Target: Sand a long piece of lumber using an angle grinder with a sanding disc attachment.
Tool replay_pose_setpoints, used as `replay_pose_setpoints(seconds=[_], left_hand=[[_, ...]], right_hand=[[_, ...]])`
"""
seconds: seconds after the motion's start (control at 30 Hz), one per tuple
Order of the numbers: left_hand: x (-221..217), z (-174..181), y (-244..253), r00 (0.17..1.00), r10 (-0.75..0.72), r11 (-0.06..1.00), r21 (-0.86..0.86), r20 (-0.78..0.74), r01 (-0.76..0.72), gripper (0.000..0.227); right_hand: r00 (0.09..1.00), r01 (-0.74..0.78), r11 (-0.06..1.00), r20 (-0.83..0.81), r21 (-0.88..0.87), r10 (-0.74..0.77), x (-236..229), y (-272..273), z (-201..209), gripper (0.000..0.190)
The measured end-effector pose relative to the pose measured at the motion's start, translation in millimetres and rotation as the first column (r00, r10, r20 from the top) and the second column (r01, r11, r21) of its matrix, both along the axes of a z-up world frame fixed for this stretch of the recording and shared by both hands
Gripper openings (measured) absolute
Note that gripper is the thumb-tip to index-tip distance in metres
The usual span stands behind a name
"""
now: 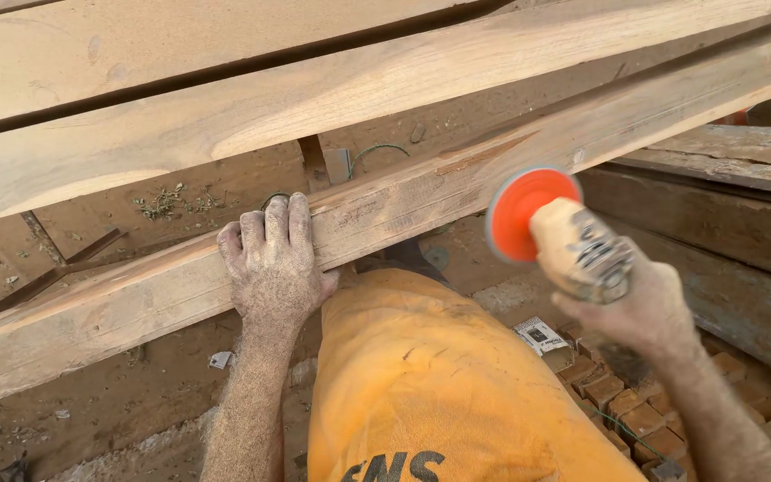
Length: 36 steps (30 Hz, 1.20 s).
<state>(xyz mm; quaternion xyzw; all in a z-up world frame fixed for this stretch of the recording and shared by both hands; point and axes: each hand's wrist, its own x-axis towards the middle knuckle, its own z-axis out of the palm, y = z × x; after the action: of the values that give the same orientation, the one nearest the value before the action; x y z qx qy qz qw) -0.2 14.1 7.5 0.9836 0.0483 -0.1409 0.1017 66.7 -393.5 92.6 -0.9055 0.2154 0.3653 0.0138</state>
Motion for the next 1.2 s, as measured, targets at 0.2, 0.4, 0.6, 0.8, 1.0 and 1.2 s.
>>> replay_pose_setpoints(seconds=[0.2, 0.4, 0.6, 0.8, 1.0, 1.2], left_hand=[[-1, -3, 0, 1.000, -0.005, 1.000, -0.005, 0.004, 0.005, 0.112], [1, 0, 0, 0.997, -0.005, 1.000, 0.020, -0.075, 0.006, 0.115], [-2, -5, 0, 0.997, -0.008, 1.000, 0.012, -0.074, 0.009, 0.117], [-3, 0, 5, 0.999, 0.001, 0.998, -0.060, 0.034, 0.001, 0.112], [-4, 4, 7, 0.995, 0.012, 0.997, -0.079, 0.095, -0.004, 0.108], [-7, -2, 7, 0.988, 0.023, 0.998, -0.057, 0.152, -0.014, 0.111]], right_hand=[[0.995, 0.031, 0.999, 0.098, 0.012, -0.032, 25, -80, -19, 0.066], [0.965, 0.099, 0.995, 0.241, 0.014, -0.100, 48, -82, 3, 0.055], [0.937, -0.342, 0.928, -0.022, 0.149, 0.349, 20, 75, 8, 0.076], [0.954, -0.295, 0.952, -0.027, 0.085, 0.298, 49, 35, -5, 0.086], [0.941, -0.338, 0.937, 0.017, 0.085, 0.338, 35, 73, 3, 0.081], [0.964, -0.256, 0.959, -0.037, 0.125, 0.262, 46, 88, 12, 0.076]])
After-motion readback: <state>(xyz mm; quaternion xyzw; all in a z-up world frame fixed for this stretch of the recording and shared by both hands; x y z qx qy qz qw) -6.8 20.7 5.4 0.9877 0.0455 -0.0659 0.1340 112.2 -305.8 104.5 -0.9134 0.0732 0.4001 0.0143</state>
